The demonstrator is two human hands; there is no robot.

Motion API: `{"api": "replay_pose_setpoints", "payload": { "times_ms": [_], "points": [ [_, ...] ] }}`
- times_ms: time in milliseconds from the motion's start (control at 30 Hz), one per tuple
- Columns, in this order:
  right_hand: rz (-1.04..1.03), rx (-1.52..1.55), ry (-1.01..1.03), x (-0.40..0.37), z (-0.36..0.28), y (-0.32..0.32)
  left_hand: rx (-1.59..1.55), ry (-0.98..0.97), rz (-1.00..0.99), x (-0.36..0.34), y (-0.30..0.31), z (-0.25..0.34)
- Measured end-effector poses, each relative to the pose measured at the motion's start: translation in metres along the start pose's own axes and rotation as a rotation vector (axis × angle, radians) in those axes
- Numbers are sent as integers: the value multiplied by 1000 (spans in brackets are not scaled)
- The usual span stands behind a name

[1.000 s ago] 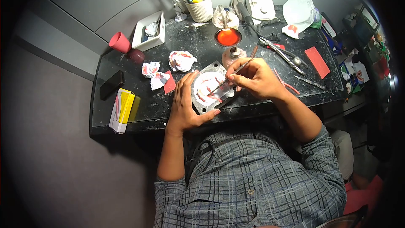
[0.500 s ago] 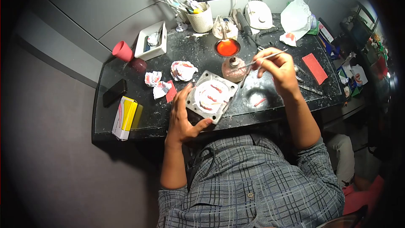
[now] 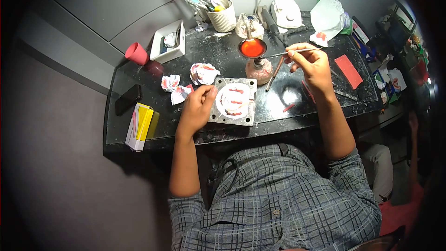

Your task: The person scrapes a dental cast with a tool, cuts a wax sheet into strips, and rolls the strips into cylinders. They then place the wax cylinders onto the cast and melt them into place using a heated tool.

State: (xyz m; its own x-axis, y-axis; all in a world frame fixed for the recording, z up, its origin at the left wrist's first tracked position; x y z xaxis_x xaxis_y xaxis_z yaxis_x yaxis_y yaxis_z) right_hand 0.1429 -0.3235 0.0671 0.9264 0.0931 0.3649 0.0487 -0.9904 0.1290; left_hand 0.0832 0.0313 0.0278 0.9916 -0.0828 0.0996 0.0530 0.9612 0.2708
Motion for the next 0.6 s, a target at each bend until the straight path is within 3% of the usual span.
{"api": "replay_pose_setpoints", "payload": {
  "times_ms": [67,167,300,400,467,533,600],
  "points": [
    [0,4,-8,0,2,-1,38,-58,0,24,-5,4],
    [22,-3,-18,-1,4,0,133,118,-98,48,-13,9],
    [26,-13,-17,-3,5,0,178,131,-86,57,-15,-13],
    [36,-11,-23,-3,5,1,45,216,-115,57,-10,-30],
    [40,-11,-38,-5,4,0,-354,116,-80,48,-10,-34],
    [25,-1,-31,-5,2,-1,-544,172,-84,35,-15,-16],
    [24,-4,-24,-5,2,-2,-799,229,37,26,-21,5]
  ]
}}
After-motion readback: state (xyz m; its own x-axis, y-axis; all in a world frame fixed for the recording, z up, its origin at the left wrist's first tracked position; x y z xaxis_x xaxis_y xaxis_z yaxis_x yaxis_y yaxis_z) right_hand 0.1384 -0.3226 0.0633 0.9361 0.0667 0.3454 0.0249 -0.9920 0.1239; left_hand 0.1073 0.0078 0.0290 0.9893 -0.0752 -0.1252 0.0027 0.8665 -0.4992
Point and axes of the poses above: each hand's wrist, its own x-axis towards the middle knuckle, its own y-axis out of the back of the hand, z = x × y, the point moved 4 cm from there along x, towards the middle knuckle, and after that the axes turned 15 degrees about -x, right-handed, at the moved point
